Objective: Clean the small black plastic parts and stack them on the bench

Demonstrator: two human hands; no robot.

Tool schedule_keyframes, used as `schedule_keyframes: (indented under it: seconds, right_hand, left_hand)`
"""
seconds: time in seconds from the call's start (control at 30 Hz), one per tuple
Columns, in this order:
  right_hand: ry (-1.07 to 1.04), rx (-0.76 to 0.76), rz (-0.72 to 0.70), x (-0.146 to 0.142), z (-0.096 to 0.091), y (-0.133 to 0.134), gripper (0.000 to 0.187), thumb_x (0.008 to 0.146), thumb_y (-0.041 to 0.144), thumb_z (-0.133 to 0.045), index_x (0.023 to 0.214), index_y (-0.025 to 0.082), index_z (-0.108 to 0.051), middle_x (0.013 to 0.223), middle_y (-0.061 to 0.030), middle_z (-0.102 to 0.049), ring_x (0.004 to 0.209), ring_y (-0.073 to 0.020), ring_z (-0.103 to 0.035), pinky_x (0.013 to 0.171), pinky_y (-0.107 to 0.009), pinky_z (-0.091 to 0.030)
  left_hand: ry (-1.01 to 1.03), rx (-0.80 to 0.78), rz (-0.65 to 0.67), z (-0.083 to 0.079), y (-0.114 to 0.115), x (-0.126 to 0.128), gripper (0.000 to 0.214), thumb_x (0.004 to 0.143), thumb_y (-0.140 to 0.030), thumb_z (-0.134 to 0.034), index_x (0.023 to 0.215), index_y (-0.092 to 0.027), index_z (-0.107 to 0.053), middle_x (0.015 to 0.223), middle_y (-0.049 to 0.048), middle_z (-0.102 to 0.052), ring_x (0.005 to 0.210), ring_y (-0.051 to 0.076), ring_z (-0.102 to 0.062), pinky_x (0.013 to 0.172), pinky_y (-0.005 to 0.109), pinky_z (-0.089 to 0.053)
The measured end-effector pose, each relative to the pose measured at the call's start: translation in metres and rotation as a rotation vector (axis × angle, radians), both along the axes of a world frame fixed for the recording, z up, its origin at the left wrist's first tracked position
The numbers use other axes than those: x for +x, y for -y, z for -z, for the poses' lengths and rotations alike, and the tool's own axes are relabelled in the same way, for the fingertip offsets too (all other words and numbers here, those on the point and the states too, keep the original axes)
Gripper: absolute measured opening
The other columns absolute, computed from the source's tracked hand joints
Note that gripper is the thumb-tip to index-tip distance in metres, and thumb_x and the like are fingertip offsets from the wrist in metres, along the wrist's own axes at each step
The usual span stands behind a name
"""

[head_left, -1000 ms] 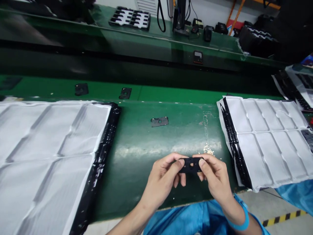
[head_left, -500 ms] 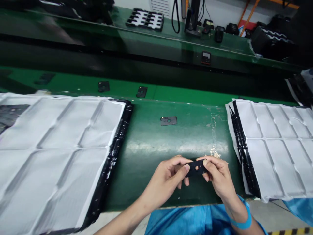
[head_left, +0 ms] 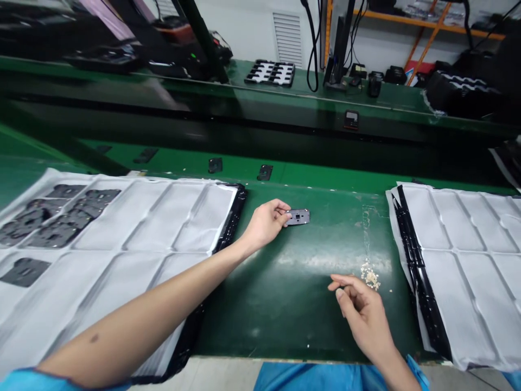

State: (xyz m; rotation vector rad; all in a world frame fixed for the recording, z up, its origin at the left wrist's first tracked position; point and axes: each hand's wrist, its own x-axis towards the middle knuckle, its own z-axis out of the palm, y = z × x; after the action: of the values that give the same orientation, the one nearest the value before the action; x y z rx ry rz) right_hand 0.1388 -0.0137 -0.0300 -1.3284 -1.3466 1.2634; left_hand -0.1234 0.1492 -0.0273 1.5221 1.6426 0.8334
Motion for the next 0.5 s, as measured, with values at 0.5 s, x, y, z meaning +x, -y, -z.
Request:
schedule_keyframes:
  seconds: [0.5]
  right_hand:
    - [0.090, 0.006, -0.033, 0.017, 0.019, 0.003, 0.032, 0.102, 0.047, -0.066, 0.112, 0.021, -0.083, 0.091, -0.0098, -0.080, 0.067, -0.0192, -0.070, 0.058, -0.025, -0.056]
  left_hand:
    - [-0.616, -0.016, -0.297, -0.043, -0.091, -0.100, 0.020, 0.094, -0.022, -0.067, 0.108, -0.008, -0.073, 0.124, 0.0241, -0.070, 0.121, 0.040, -0.065, 0.106, 0.051, -0.047]
